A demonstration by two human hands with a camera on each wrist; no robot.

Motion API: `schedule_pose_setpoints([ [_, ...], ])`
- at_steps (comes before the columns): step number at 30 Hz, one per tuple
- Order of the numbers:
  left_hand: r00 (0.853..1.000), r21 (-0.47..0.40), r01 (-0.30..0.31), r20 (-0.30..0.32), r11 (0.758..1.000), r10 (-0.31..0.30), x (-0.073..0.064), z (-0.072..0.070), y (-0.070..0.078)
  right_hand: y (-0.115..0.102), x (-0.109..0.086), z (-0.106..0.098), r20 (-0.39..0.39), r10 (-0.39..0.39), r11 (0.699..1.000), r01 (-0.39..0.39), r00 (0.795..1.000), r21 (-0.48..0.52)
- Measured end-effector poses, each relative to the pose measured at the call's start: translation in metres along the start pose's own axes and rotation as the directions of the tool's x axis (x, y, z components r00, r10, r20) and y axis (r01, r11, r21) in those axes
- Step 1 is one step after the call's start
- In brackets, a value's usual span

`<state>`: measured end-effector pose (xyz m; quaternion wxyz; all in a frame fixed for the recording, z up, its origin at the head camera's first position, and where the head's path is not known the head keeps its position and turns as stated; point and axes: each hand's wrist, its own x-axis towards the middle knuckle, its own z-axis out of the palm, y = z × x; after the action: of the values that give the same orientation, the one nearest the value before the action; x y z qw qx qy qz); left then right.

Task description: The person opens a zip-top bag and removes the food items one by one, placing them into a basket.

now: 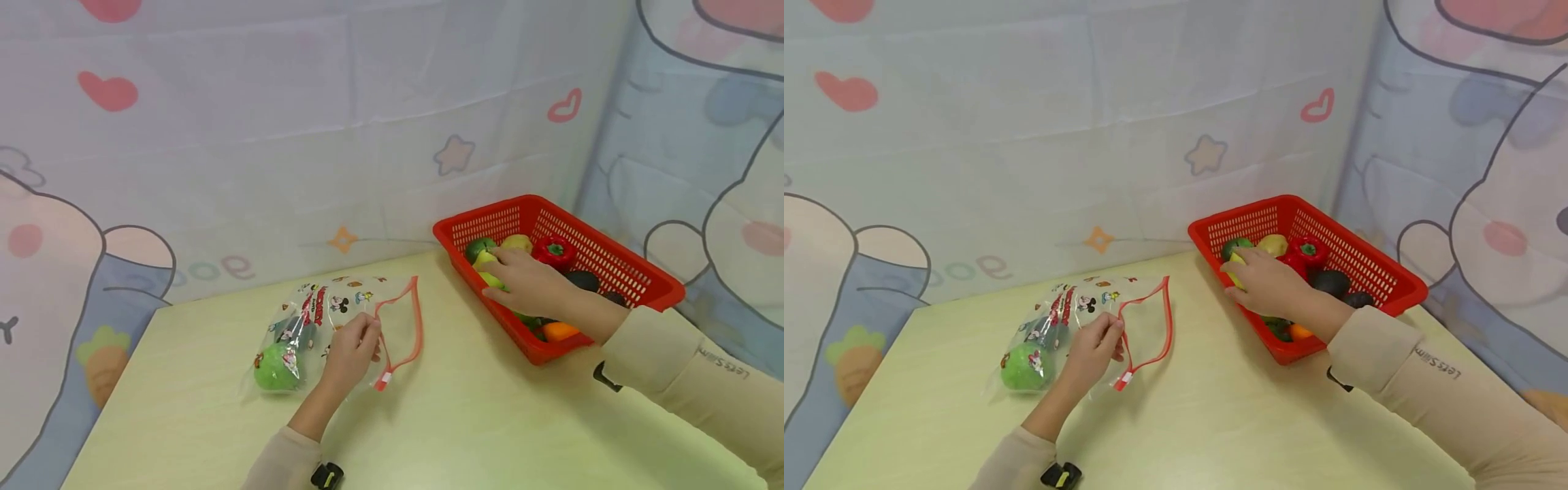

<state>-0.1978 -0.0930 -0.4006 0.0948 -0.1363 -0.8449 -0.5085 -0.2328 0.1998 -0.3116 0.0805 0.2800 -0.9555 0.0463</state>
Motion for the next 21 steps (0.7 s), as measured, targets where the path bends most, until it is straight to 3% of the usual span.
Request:
schedule_pose_setpoints([
  [4,1.000,-0.010,-0.002,-0.007,1.000,0.002,-0.001,0.001,0.001,-0.033,0.004,-0.001,-0.072,-0.153,0.987,0.157,0.986,0.047],
  [8,1.000,-0.019,-0.010,-0.012,1.000,0.009,-0.003,0.002,0.002,-0.061,0.008,0.012,-0.065,-0.260,0.959,0.266,0.963,0.098],
  [17,1.000,-0.020,-0.009,0.000,1.000,0.009,-0.004,0.006,0.006,-0.095,0.041,0.058,0.077,-0.290,0.950,0.277,0.954,0.144],
  [19,1.000,-0.031,-0.004,-0.007,1.000,0.004,-0.007,0.004,0.016,-0.100,0.053,0.068,0.089,-0.300,0.948,0.286,0.950,0.140],
  [21,1.000,-0.038,-0.011,-0.016,0.999,0.010,-0.008,0.004,0.016,-0.103,0.065,0.077,0.095,-0.315,0.945,0.303,0.944,0.123],
])
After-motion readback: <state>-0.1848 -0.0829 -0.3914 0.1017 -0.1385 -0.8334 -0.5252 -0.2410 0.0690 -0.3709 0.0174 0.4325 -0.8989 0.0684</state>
